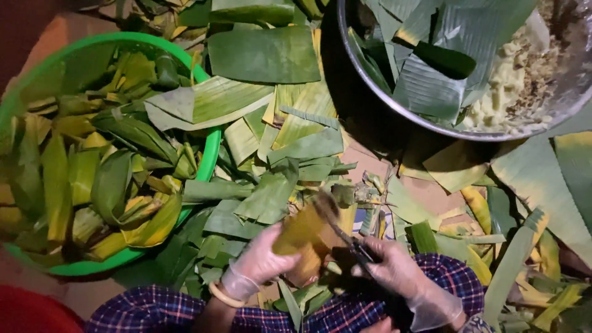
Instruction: Wrapping food portions in banana leaves and organizing them in a basket
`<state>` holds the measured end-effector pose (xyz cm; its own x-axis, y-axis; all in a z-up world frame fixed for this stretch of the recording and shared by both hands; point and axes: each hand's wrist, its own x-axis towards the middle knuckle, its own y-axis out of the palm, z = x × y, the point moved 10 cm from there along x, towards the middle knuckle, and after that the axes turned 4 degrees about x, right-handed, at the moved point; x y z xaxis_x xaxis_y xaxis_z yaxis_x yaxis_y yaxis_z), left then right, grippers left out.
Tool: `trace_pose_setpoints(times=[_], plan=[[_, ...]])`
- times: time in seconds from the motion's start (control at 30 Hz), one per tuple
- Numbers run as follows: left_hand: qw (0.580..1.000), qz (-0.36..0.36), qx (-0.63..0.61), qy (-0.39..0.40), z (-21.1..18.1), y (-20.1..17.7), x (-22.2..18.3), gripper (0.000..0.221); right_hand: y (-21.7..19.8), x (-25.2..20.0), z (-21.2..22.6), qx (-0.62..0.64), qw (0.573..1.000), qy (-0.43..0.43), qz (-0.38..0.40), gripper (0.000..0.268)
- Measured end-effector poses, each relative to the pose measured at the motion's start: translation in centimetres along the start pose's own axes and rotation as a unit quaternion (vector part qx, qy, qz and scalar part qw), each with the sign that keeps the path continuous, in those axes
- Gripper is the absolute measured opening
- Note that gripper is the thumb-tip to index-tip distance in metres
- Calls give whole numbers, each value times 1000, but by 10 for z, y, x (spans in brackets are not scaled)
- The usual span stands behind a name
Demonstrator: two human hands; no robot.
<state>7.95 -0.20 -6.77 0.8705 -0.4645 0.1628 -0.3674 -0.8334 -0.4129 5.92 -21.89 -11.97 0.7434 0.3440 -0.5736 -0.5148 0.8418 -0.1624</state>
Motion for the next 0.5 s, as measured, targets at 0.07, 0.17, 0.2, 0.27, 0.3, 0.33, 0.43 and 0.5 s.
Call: trace_pose_setpoints(times=[0.07,0.17,0.2,0.27,0.3,0.33,0.43,0.5], plan=[[863,-27,-211,-457,76,0,-42,29,-1,-3,16,102,993,5,52,75],[886,-102,-172,-417,101,-10,-55,26,-12,2,4,-114,990,-57,65,98],[887,-99,-173,-417,103,-6,-56,26,-13,1,7,-113,990,-56,63,98],[911,-36,-30,-410,106,1,-58,47,-10,-4,24,-119,982,-118,81,96],[910,-33,-32,-411,93,-2,-53,47,-10,-3,21,-118,983,-116,80,96],[909,4,1,-416,81,-2,-49,55,-19,1,8,-103,993,-53,37,90],[898,64,47,-433,71,1,-46,64,-32,3,-13,-66,998,-9,-22,62],[888,79,58,-448,69,4,-49,64,-35,3,-9,-50,998,-30,-32,46]])
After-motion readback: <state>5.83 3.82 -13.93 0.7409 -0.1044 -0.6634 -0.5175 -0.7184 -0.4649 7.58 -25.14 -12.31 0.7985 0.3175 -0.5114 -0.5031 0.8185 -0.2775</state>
